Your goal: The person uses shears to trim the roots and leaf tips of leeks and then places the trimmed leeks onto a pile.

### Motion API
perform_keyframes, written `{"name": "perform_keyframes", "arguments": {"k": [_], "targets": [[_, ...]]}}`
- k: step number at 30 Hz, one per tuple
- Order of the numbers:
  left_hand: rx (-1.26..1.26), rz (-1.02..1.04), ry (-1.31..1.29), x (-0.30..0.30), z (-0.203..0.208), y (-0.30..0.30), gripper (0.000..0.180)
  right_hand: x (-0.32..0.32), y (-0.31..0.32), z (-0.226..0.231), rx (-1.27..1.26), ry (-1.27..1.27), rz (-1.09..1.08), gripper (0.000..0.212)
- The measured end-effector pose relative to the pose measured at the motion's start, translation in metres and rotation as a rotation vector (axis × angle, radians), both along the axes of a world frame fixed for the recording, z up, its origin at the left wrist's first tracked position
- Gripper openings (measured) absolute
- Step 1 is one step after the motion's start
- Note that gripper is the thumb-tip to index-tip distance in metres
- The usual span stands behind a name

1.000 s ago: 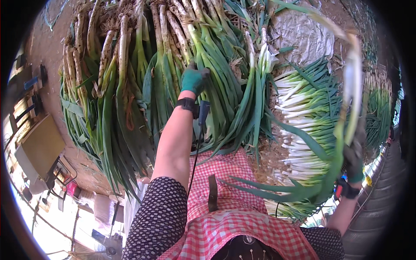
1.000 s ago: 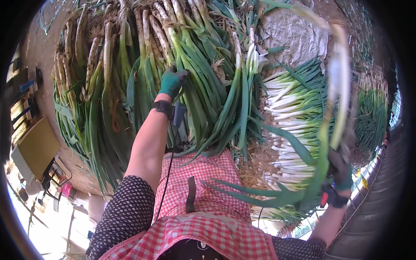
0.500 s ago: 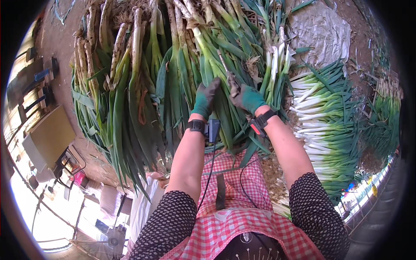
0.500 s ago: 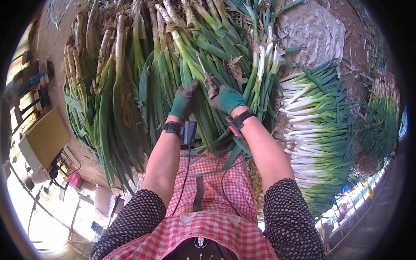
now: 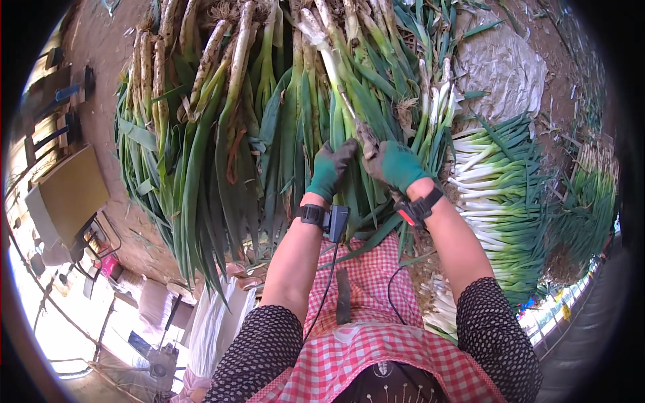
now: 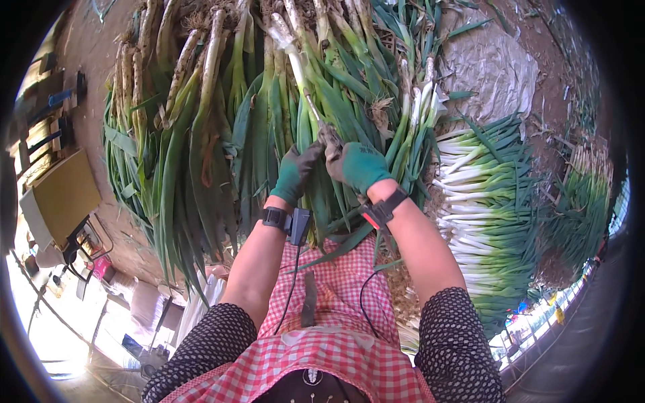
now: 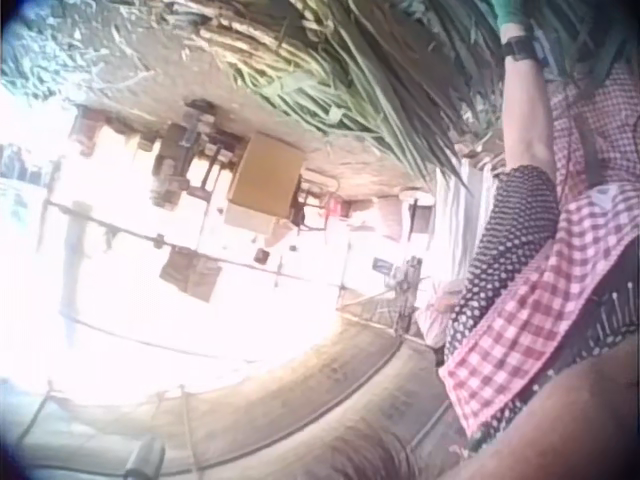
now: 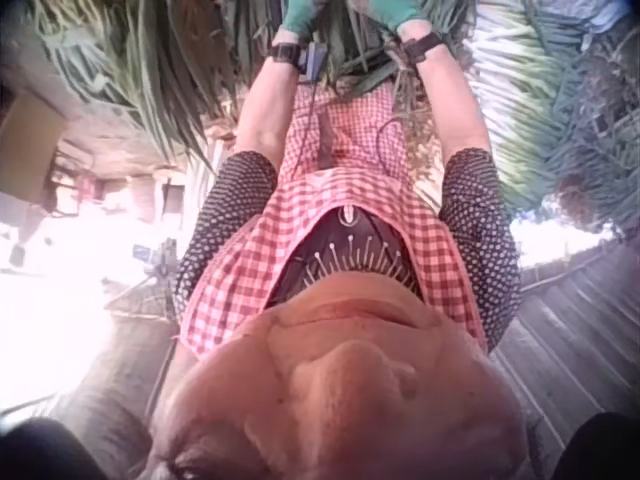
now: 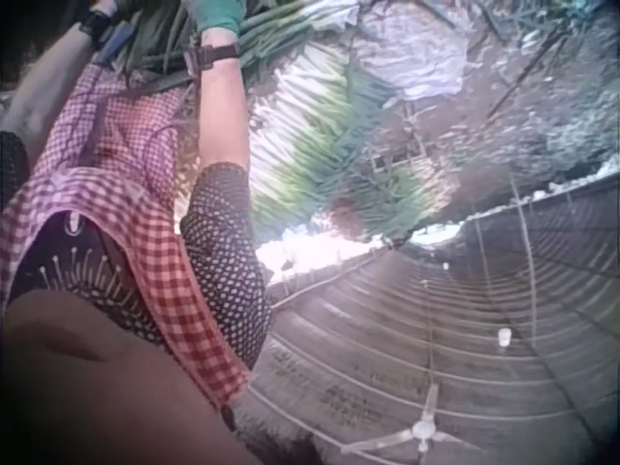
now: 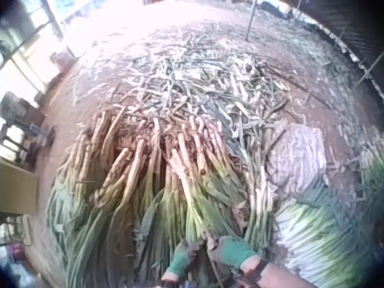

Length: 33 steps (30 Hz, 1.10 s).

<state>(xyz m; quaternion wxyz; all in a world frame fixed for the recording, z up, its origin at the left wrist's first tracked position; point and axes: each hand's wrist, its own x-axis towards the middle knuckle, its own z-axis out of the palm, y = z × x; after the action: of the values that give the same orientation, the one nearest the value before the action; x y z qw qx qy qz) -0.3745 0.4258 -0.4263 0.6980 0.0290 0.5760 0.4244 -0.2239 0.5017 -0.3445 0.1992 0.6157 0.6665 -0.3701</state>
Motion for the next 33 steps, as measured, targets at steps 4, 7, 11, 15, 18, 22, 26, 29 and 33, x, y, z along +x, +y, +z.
{"name": "perform_keyframes", "arguments": {"k": [4, 7, 11, 15, 18, 22, 26, 29, 33], "targets": [[0.030, -0.004, 0.034, 0.001, 0.012, -0.007, 0.035, -0.036, 0.048, -0.019, -0.129, 0.011, -0.021, 0.058], [0.029, -0.033, 0.051, -0.003, 0.017, -0.015, 0.036, -0.072, 0.089, -0.030, -0.219, 0.021, -0.089, 0.056], [-0.015, -0.060, 0.063, 0.004, 0.024, -0.019, 0.040, -0.084, 0.140, -0.045, -0.176, 0.001, -0.017, 0.052], [-0.042, -0.106, 0.117, -0.006, 0.024, -0.032, 0.041, -0.074, 0.114, -0.032, -0.274, 0.005, -0.092, 0.056], [-0.092, -0.044, 0.048, -0.011, 0.026, -0.035, 0.041, -0.044, 0.047, -0.009, -0.220, -0.066, 0.018, 0.065], [-0.087, -0.027, 0.041, -0.012, 0.030, -0.037, 0.039, -0.024, 0.004, -0.011, -0.238, -0.103, 0.059, 0.065], [0.010, -0.044, 0.045, 0.004, 0.021, -0.038, 0.040, -0.032, 0.058, -0.070, -0.202, -0.018, 0.035, 0.058], [-0.051, -0.050, 0.061, 0.002, 0.025, -0.040, 0.040, -0.065, 0.108, -0.058, -0.149, 0.092, -0.016, 0.049], [-0.098, -0.035, 0.066, 0.000, 0.027, -0.042, 0.042, -0.067, 0.110, -0.045, -0.184, 0.135, -0.076, 0.051]]}}
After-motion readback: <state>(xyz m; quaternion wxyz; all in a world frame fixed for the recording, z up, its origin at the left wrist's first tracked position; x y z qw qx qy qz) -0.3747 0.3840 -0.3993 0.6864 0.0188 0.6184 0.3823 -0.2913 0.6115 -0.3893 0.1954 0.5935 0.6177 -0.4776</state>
